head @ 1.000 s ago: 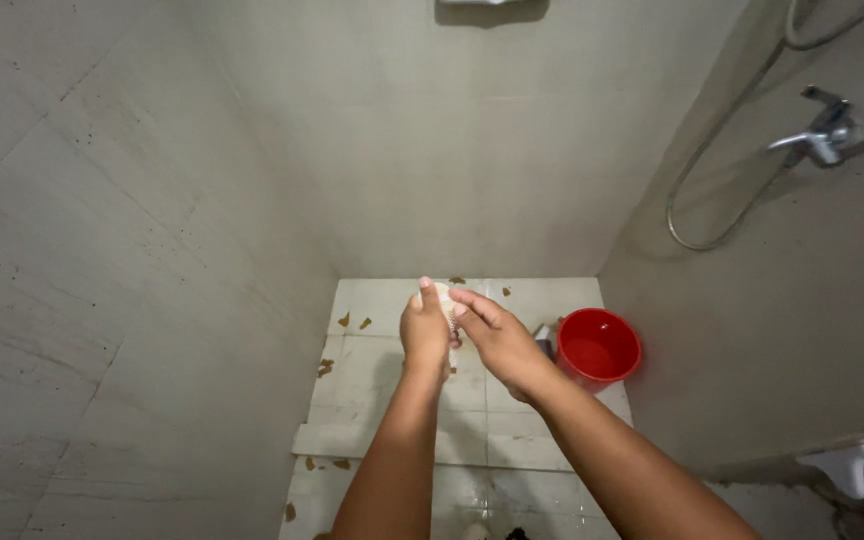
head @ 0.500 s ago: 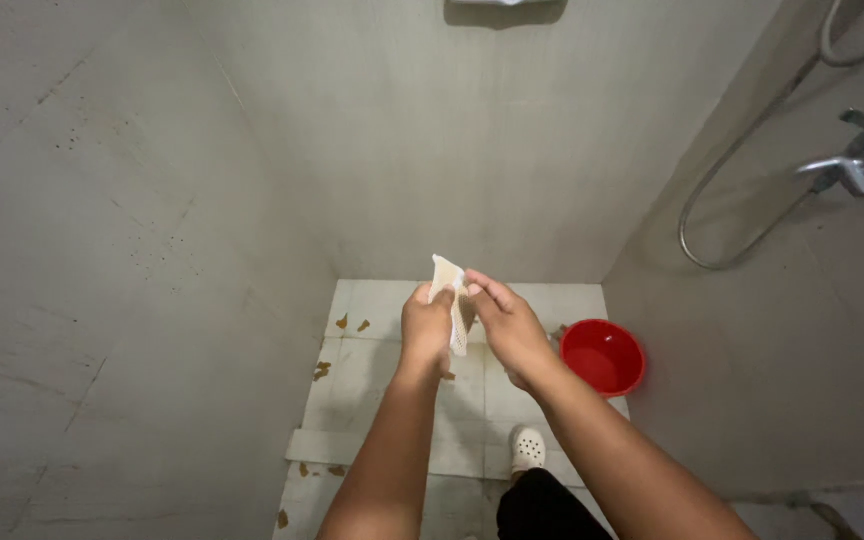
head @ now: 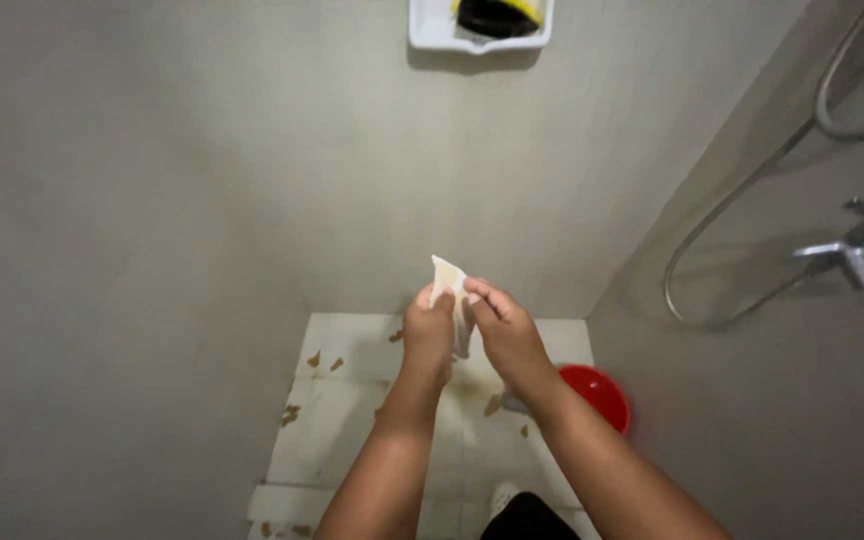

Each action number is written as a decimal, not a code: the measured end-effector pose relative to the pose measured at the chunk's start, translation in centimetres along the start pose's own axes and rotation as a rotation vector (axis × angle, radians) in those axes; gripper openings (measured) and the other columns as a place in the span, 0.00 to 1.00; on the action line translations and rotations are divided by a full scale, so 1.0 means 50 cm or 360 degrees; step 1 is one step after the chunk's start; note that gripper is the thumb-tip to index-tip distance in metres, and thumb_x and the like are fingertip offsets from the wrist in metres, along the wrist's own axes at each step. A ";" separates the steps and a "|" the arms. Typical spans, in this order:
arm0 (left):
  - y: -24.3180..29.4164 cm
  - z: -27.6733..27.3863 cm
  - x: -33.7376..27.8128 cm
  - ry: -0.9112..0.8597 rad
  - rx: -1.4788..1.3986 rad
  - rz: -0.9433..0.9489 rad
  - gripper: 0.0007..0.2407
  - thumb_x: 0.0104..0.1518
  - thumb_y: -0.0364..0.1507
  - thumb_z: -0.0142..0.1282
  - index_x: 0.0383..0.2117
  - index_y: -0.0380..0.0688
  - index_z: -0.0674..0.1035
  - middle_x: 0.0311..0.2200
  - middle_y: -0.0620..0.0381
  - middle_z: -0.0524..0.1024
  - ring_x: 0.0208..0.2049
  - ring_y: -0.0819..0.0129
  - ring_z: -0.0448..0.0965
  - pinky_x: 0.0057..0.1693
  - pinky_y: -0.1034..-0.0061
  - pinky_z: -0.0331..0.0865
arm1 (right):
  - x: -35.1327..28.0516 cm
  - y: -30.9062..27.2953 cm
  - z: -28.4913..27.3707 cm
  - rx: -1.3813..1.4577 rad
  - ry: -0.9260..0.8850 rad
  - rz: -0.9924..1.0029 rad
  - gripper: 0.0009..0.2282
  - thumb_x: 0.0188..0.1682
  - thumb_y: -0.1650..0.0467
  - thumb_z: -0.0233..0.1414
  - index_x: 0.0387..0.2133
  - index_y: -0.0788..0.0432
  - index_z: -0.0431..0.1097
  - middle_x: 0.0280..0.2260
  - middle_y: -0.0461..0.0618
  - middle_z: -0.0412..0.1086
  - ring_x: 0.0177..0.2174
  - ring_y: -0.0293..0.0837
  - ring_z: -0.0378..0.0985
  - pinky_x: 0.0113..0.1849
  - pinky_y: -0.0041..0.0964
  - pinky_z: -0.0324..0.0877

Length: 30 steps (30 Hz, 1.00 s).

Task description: The person washes their hands at a sink, then uses a yellow scrub brush to clean the tiled walls of a shower area. They repeatedly dip the brush into a red bucket filled with soapy water and scrub the wall surfaces, including the area around a soap dish.

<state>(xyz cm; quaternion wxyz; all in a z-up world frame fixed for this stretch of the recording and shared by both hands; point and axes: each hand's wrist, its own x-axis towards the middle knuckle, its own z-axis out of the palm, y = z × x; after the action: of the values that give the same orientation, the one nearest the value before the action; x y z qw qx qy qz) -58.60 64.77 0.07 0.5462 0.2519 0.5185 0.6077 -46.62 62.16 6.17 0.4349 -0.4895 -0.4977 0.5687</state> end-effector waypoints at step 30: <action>0.184 0.246 0.352 0.0055 -0.0351 0.0038 0.18 0.60 0.26 0.44 0.57 0.42 0.70 0.45 0.52 0.76 0.42 0.61 0.79 0.46 0.63 0.76 | 0.423 -0.166 -0.191 -0.0697 0.0258 -0.0421 0.14 0.50 0.71 0.49 0.49 0.53 0.73 0.63 0.47 0.63 0.44 0.53 0.74 0.49 0.40 0.70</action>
<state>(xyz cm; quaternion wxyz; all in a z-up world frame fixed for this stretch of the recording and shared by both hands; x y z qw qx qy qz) -56.41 86.65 7.94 0.5543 0.1859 0.4547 0.6719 -40.12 85.31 11.54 0.4276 -0.5467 -0.6321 0.3445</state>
